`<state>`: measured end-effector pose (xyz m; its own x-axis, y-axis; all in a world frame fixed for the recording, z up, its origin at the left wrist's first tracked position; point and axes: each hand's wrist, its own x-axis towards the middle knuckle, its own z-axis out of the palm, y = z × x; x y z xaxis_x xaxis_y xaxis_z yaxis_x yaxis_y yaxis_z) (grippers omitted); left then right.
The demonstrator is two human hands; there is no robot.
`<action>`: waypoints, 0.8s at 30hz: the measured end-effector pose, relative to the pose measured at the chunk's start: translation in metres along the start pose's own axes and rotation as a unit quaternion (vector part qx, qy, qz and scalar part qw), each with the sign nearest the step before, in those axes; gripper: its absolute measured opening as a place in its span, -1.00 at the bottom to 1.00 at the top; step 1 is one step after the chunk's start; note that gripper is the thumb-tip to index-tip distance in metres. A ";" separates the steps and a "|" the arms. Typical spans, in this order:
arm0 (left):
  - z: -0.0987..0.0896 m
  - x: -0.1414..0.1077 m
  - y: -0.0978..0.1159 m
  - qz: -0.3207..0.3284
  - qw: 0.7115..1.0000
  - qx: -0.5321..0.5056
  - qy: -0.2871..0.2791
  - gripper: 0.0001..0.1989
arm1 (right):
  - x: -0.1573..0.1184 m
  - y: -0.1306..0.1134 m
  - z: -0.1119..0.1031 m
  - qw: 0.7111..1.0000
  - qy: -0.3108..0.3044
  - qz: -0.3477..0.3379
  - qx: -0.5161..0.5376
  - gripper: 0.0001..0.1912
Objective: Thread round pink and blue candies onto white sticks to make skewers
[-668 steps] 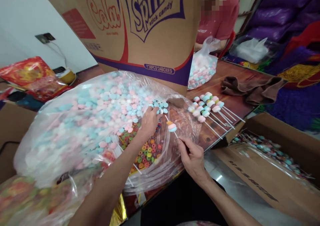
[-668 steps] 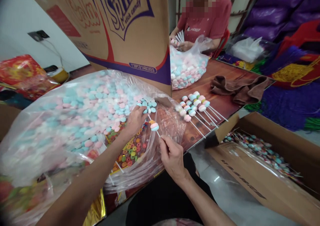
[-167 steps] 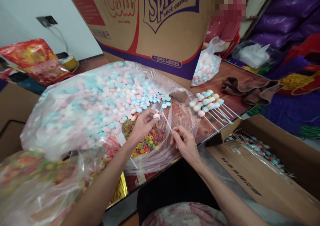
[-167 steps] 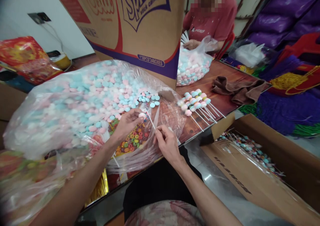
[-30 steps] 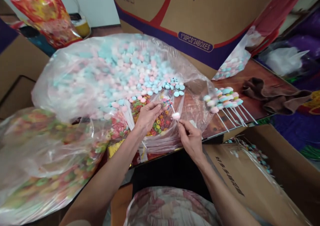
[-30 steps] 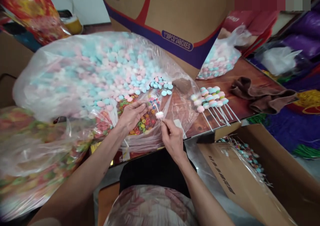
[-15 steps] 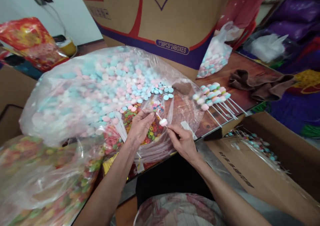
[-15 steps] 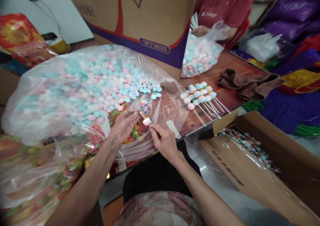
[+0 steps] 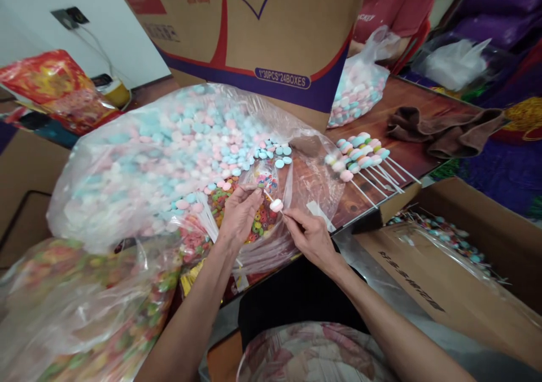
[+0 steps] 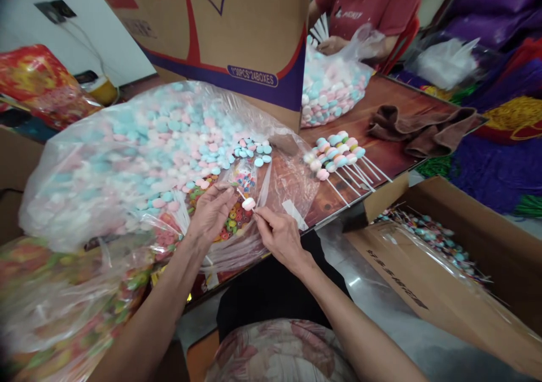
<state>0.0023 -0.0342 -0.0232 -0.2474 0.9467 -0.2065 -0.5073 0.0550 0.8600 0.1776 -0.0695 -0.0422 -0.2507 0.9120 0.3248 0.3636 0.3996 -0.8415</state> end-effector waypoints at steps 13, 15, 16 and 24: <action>-0.002 -0.003 -0.001 0.036 0.999 0.028 -0.015 -0.70 | -0.001 0.004 0.002 0.999 0.012 -0.034 -0.013 -0.78; -0.002 -0.002 -0.001 0.032 0.999 0.022 -0.016 -0.69 | -0.001 0.003 0.002 0.999 0.015 -0.034 -0.014 -0.78; -0.002 -0.002 -0.002 0.026 0.999 0.020 -0.018 -0.69 | -0.001 0.003 0.002 0.999 0.017 -0.035 -0.014 -0.78; -0.003 -0.002 -0.004 0.039 0.999 0.031 -0.018 -0.68 | -0.002 0.005 0.002 0.999 -0.008 -0.039 -0.027 -0.79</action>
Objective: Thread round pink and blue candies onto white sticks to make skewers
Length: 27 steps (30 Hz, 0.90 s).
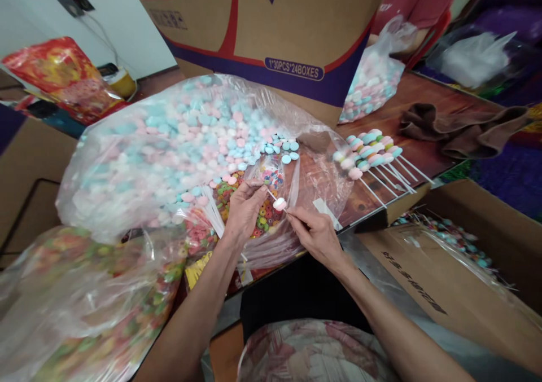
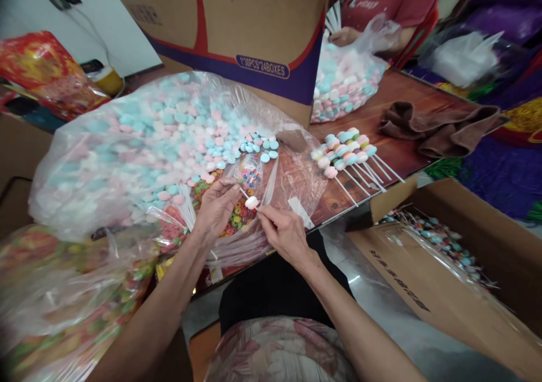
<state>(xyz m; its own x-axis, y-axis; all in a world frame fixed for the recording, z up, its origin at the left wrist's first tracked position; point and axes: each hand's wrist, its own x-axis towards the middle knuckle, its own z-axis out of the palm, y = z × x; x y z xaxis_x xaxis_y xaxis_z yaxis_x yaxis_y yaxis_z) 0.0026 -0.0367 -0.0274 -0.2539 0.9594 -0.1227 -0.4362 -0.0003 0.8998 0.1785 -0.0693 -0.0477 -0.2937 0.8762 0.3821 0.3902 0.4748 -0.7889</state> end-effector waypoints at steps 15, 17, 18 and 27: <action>0.001 -0.002 -0.002 -0.008 1.000 0.000 -0.002 -0.72 | 0.000 -0.001 0.000 0.999 -0.006 0.031 -0.025 -0.78; 0.000 -0.001 -0.003 -0.012 1.000 0.001 0.009 -0.71 | 0.000 -0.001 0.000 0.999 -0.006 0.031 -0.031 -0.77; -0.001 -0.001 -0.003 -0.014 1.000 0.002 0.012 -0.71 | 0.000 -0.002 0.000 0.999 -0.007 0.031 -0.034 -0.77; 0.001 -0.004 0.001 -0.023 0.999 0.025 -0.021 -0.71 | 0.000 -0.001 0.001 0.999 0.001 0.021 -0.024 -0.77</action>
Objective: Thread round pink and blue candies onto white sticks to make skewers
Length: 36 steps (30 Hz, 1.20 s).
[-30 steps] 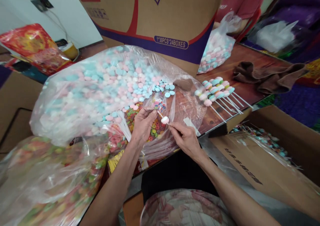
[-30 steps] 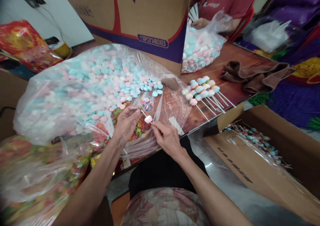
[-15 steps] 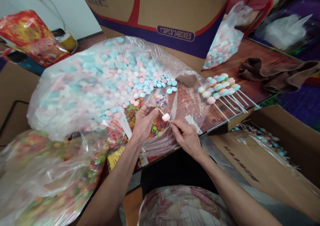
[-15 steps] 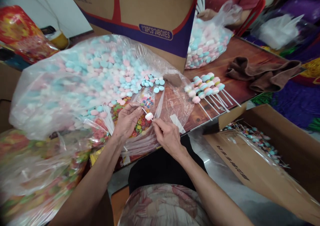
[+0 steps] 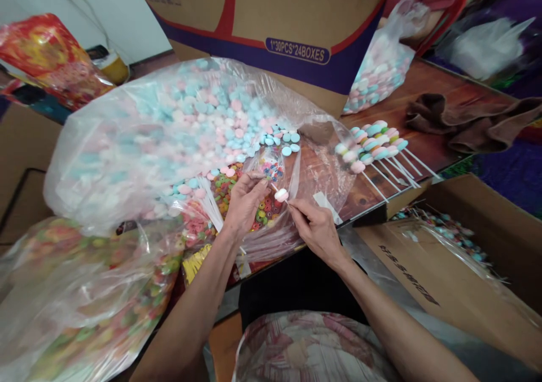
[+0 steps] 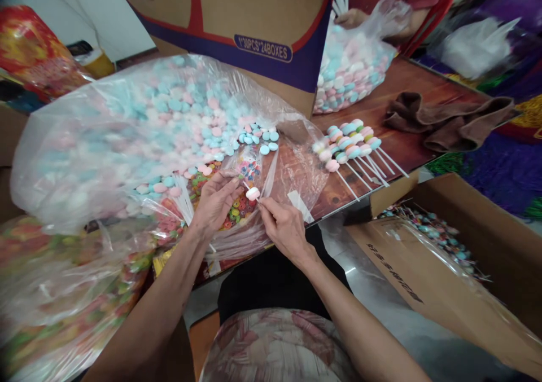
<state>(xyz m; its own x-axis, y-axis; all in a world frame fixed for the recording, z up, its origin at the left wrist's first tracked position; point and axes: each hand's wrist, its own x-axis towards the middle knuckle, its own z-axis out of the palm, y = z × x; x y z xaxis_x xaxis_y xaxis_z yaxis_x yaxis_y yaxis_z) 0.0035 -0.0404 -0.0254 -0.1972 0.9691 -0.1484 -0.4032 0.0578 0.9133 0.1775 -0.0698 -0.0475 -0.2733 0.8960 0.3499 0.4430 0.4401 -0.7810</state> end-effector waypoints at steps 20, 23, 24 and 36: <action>-0.001 -0.004 0.002 0.026 0.998 0.056 -0.030 -0.70 | -0.001 0.003 0.000 1.000 0.000 -0.018 0.012 -0.76; 0.003 -0.008 0.003 -0.022 0.999 0.029 -0.034 -0.66 | -0.003 0.002 0.000 1.000 0.016 -0.014 0.012 -0.76; 0.005 -0.010 0.003 -0.042 0.998 0.018 -0.044 -0.66 | -0.004 0.002 0.000 1.000 0.021 -0.016 0.014 -0.76; 0.035 -0.018 0.005 -0.142 0.976 0.055 -0.157 -0.65 | -0.004 -0.001 0.002 0.992 0.119 -0.003 0.035 -0.79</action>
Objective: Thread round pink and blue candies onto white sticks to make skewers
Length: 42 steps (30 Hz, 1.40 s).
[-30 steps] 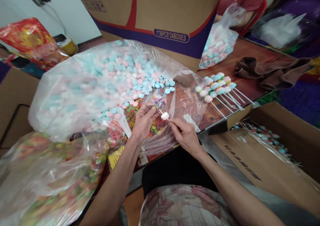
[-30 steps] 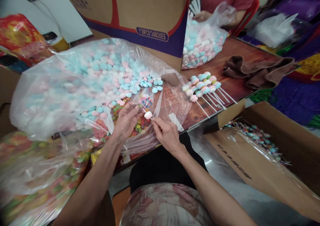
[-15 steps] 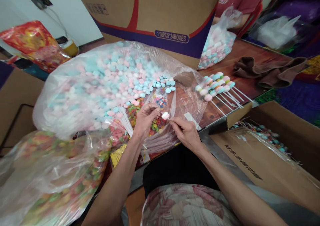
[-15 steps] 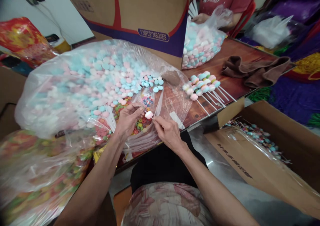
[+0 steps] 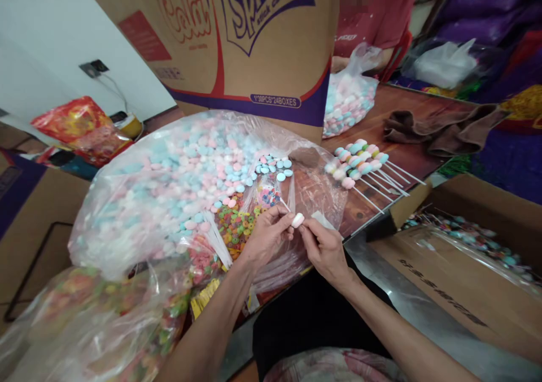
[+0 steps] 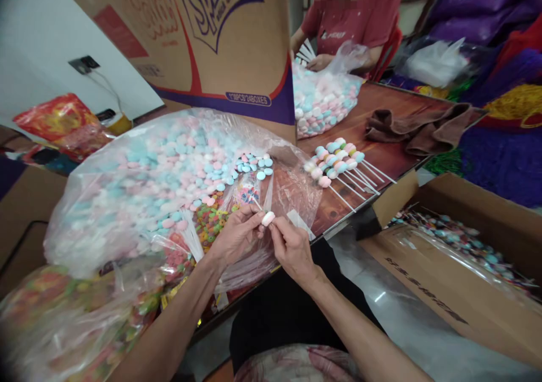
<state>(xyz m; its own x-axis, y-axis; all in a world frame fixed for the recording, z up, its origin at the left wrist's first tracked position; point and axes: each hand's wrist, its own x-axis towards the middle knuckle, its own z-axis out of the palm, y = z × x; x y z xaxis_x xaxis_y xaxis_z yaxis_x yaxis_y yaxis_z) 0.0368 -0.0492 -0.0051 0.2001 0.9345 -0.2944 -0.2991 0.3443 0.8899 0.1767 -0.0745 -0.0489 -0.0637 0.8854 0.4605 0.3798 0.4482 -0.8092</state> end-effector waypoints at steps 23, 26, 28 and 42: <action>-0.053 0.128 0.034 0.173 0.910 0.353 0.131 -0.79 | 0.002 0.000 0.005 0.999 0.038 0.009 0.022 -0.84; -0.045 0.132 0.045 0.130 0.912 0.375 0.104 -0.73 | 0.002 0.001 0.006 0.999 0.039 0.000 0.018 -0.85; -0.034 0.138 0.051 0.132 0.866 0.476 0.083 -0.74 | 0.003 0.001 0.006 0.999 0.039 0.004 0.011 -0.86; -0.031 0.141 0.030 0.204 0.776 0.591 0.083 -0.72 | 0.005 -0.002 0.004 0.999 0.037 0.018 0.000 -0.85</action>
<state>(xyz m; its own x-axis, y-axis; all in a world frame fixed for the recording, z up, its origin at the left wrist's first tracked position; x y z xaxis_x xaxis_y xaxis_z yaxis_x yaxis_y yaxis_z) 0.0270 0.0953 -0.0311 0.1614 0.9766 0.1424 0.7777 -0.2147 0.5909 0.1721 -0.0709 -0.0460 0.0181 0.8891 0.4573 0.3808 0.4168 -0.8254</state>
